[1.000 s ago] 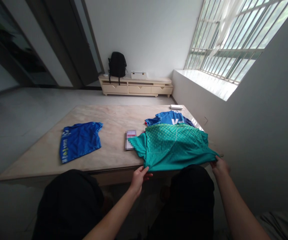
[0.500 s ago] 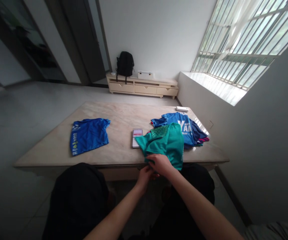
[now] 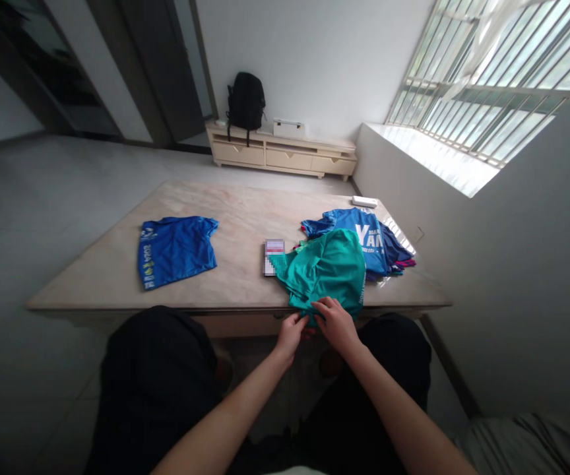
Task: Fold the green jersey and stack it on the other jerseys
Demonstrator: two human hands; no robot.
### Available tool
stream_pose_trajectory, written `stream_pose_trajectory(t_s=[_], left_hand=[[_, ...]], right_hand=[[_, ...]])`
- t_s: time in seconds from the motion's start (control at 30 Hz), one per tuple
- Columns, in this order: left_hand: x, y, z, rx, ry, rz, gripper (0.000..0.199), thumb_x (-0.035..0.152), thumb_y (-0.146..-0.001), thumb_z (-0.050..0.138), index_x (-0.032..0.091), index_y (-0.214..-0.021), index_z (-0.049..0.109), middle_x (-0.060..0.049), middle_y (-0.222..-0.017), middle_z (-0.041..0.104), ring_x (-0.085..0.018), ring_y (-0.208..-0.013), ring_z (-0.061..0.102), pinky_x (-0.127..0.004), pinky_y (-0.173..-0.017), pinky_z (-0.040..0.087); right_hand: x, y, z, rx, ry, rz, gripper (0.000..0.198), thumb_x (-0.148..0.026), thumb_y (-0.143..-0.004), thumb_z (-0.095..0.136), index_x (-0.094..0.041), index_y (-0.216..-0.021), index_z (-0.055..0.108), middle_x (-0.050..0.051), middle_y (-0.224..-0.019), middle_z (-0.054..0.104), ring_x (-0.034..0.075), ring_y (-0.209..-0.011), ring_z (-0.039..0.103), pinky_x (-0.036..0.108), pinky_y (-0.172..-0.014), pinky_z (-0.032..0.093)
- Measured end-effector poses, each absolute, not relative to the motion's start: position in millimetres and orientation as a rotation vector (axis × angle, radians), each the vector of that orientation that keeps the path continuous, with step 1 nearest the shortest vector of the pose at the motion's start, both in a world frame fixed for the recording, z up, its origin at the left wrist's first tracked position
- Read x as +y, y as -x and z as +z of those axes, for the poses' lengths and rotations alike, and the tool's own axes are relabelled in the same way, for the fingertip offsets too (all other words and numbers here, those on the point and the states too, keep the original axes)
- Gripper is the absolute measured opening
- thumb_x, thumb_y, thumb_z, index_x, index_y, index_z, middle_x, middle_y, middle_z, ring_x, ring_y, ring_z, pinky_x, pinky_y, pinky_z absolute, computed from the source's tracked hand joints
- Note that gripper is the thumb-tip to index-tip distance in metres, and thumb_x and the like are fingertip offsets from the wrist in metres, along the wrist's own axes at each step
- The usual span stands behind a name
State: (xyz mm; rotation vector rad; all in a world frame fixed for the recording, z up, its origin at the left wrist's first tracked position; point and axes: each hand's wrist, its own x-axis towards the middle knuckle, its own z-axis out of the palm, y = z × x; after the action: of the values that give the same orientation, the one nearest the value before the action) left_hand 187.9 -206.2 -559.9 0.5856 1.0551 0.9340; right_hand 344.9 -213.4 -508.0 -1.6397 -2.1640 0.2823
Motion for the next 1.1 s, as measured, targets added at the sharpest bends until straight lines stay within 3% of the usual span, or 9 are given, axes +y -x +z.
stream_pose_trajectory(t_s=[0.23,0.53,0.73,0.87,0.97,1.1], left_hand=[[-205.0,-175.5,-567.4,1.103,-0.535,0.878,0.021,0.033,-0.102,0.066,0.012,-0.100,0.068,0.000,-0.083,0.069,-0.010,-0.064,0.063,-0.025,-0.061,0.056],[-200.6,-170.8,-576.2,1.105,-0.417,0.834,0.026,0.037,-0.102,0.065,0.013,-0.113,0.067,-0.005,-0.101,0.071,-0.015,-0.080,0.069,-0.031,-0.071,0.061],[-204.3,-166.3,-567.2,1.096,-0.415,0.889,0.037,0.049,-0.101,0.063,0.013,-0.101,0.069,-0.003,-0.082,0.071,-0.013,-0.063,0.067,-0.026,-0.058,0.057],[-211.7,-167.5,-556.8,1.082,-0.484,0.961,0.051,0.064,-0.087,0.073,0.013,-0.092,0.071,-0.004,-0.078,0.072,-0.015,-0.056,0.068,-0.025,-0.049,0.055],[-213.1,-167.9,-551.0,1.078,-0.576,1.001,0.042,0.051,-0.077,0.088,0.012,-0.083,0.070,-0.002,-0.072,0.070,-0.013,-0.055,0.066,-0.022,-0.048,0.054],[-207.4,-164.4,-545.4,1.078,-0.642,1.001,0.022,0.028,-0.091,0.079,0.012,-0.085,0.067,0.003,-0.071,0.066,-0.009,-0.058,0.063,-0.021,-0.054,0.055]], right_hand=[[-205.8,-333.9,-505.5,-2.273,1.559,0.204,0.030,-0.022,-0.102,0.052,-0.028,-0.112,0.079,0.008,-0.099,0.069,0.024,-0.095,0.062,0.032,-0.081,0.052],[-233.9,-351.9,-502.8,-2.316,1.501,0.258,0.033,-0.027,-0.103,0.049,-0.030,-0.113,0.080,0.007,-0.104,0.071,0.022,-0.097,0.062,0.032,-0.085,0.050],[-238.3,-353.1,-505.7,-2.250,1.508,0.385,0.030,-0.023,-0.097,0.055,-0.032,-0.109,0.081,0.006,-0.104,0.071,0.022,-0.098,0.061,0.032,-0.087,0.051],[-239.7,-351.5,-510.5,-2.073,1.567,0.482,0.028,-0.026,-0.094,0.058,-0.032,-0.108,0.081,0.005,-0.103,0.071,0.022,-0.101,0.063,0.034,-0.090,0.052],[-242.4,-357.0,-522.1,-1.806,1.678,0.547,0.021,-0.030,-0.090,0.066,-0.030,-0.108,0.079,0.005,-0.109,0.070,0.023,-0.107,0.063,0.038,-0.095,0.053],[-238.9,-376.6,-544.6,-1.200,1.906,0.604,0.027,-0.038,-0.097,0.068,-0.018,-0.114,0.070,0.009,-0.124,0.066,0.023,-0.112,0.063,0.047,-0.101,0.052]])
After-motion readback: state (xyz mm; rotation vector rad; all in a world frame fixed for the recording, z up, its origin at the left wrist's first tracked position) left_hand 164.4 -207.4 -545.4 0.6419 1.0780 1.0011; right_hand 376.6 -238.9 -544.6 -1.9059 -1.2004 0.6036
